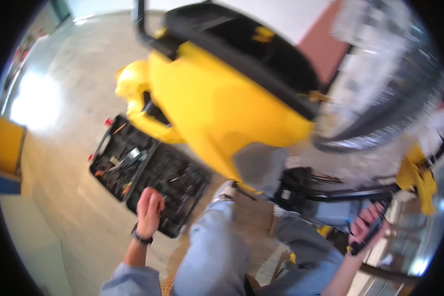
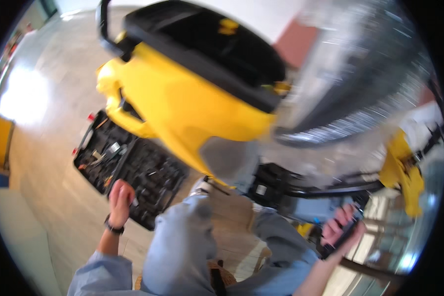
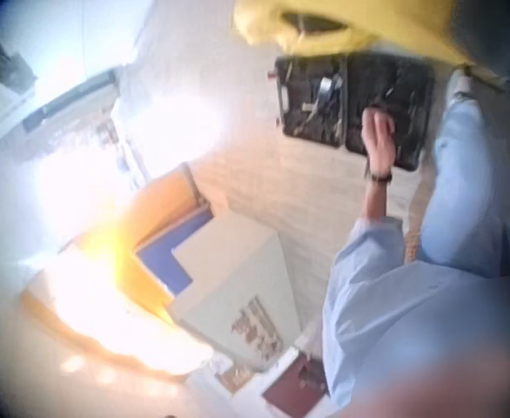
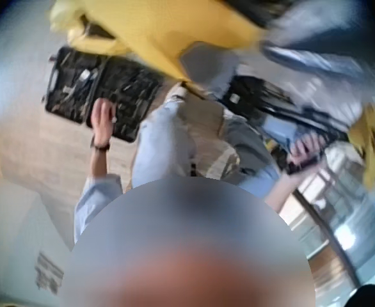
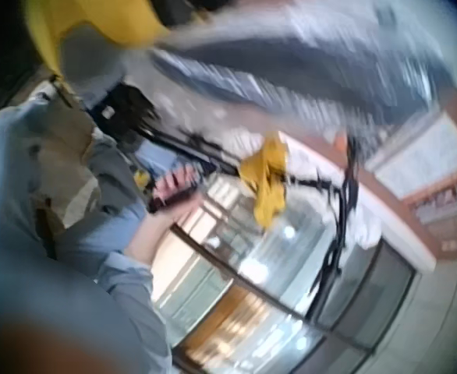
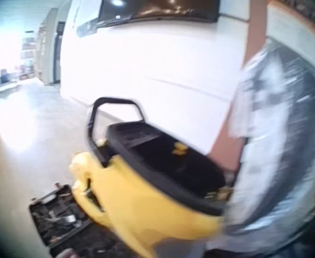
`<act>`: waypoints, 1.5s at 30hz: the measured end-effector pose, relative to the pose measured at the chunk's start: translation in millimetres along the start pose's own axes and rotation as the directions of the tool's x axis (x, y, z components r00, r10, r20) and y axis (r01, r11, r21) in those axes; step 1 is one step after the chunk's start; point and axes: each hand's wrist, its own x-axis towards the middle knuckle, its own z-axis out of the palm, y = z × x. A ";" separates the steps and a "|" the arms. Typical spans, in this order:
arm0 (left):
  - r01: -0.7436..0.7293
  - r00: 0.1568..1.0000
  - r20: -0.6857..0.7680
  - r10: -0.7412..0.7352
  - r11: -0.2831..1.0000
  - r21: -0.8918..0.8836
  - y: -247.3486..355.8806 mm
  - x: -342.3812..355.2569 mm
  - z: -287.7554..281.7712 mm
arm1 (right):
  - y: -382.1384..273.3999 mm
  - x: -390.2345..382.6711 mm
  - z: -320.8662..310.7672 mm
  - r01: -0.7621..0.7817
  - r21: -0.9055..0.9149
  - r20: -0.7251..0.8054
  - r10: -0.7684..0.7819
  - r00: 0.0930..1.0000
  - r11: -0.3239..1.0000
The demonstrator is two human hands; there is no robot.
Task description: Assembling and repairing electronic and plastic components of a yellow electric scooter.
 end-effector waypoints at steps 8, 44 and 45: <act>-0.368 0.685 0.549 0.479 0.878 -0.306 256.2 -73.5 135.9 | 7.7 -0.7 28.6 0.231 -0.557 -0.228 -0.413 0.882 0.798; 0.326 0.640 0.766 0.058 0.883 -0.339 252.8 -34.8 338.8 | -0.6 12.4 29.4 0.524 -0.819 0.567 -0.475 0.673 -0.235; 0.365 0.638 0.769 0.043 0.863 -0.351 252.7 -36.3 337.8 | 0.4 10.6 29.2 0.516 -0.842 0.521 -0.490 0.699 -0.159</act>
